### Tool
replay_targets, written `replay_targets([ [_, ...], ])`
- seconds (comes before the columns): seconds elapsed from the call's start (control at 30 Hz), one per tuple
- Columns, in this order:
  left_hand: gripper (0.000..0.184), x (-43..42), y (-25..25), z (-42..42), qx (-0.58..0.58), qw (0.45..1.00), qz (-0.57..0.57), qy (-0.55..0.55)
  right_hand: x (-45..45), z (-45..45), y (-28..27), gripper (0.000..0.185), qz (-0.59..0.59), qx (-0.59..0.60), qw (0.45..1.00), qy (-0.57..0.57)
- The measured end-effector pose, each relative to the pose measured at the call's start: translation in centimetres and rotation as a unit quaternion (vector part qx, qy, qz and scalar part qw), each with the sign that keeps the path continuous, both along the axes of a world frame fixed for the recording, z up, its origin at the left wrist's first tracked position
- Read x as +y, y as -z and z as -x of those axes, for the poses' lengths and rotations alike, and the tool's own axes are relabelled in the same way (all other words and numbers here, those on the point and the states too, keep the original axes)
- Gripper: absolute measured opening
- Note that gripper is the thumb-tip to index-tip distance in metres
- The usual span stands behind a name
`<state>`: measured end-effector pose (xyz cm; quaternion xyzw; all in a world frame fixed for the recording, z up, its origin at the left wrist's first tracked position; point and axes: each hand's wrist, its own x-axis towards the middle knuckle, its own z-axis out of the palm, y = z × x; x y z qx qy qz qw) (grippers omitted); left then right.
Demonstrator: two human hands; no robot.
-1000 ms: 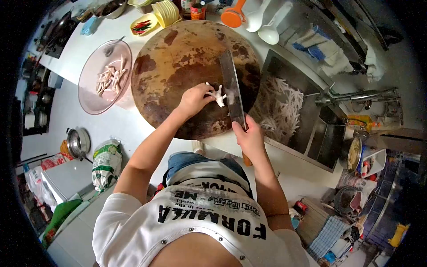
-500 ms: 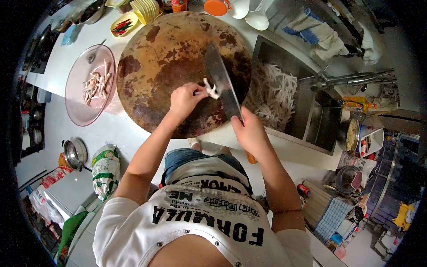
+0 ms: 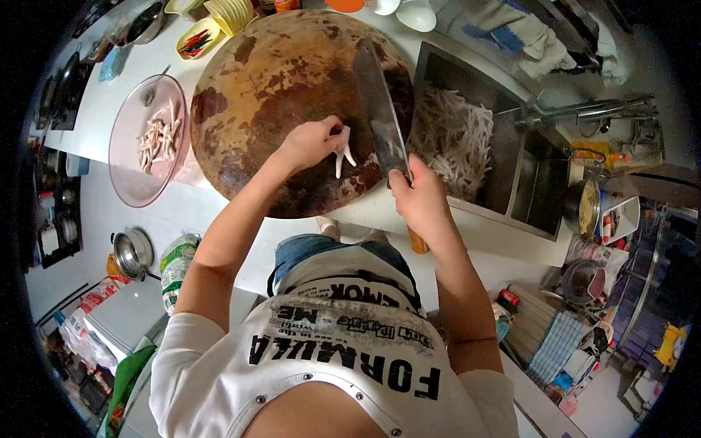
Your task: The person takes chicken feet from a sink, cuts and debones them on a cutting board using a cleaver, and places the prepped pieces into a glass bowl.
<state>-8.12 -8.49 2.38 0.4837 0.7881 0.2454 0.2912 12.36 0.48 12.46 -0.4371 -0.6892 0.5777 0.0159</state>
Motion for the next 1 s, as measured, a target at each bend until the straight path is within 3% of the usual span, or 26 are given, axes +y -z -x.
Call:
replay_targets([
  [0.17, 0.037, -1.6, -0.1, -1.0, -0.040, 0.991, 0.025, -0.122, -0.5, -0.5, 0.4, 0.008, -0.021, 0.012, 0.999, -0.024],
  [0.23, 0.037, -2.2, -0.1, -2.0, -0.050, 0.992, 0.015, -0.111, -1.0, -0.8, 0.6, 0.022, -0.030, -0.013, 0.999, -0.037],
  [0.33, 0.038, -2.2, 0.5, -3.4, -0.037, 0.994, -0.012, -0.104, -2.4, -1.1, 1.5, 0.025, -0.058, 0.010, 0.997, -0.043],
  [0.4, 0.036, -1.8, 0.7, -4.3, -0.019, 0.990, 0.006, -0.140, -3.0, -1.1, 1.1, 0.027, -0.108, -0.049, 0.990, -0.073],
  [0.57, 0.026, -1.4, 2.2, -6.0, 0.113, 0.982, -0.027, -0.146, -3.6, -1.2, 1.7, 0.020, -0.128, -0.039, 0.987, -0.085],
  [0.7, 0.026, -1.3, 2.6, -6.4, 0.149, 0.976, -0.054, -0.148, -3.0, -1.4, 1.5, 0.027, -0.146, -0.068, 0.981, -0.110],
  [1.0, 0.026, -0.4, 2.4, -6.3, 0.174, 0.977, 0.042, -0.119, -2.1, -0.9, 1.5, 0.031, -0.133, -0.095, 0.976, -0.143],
])
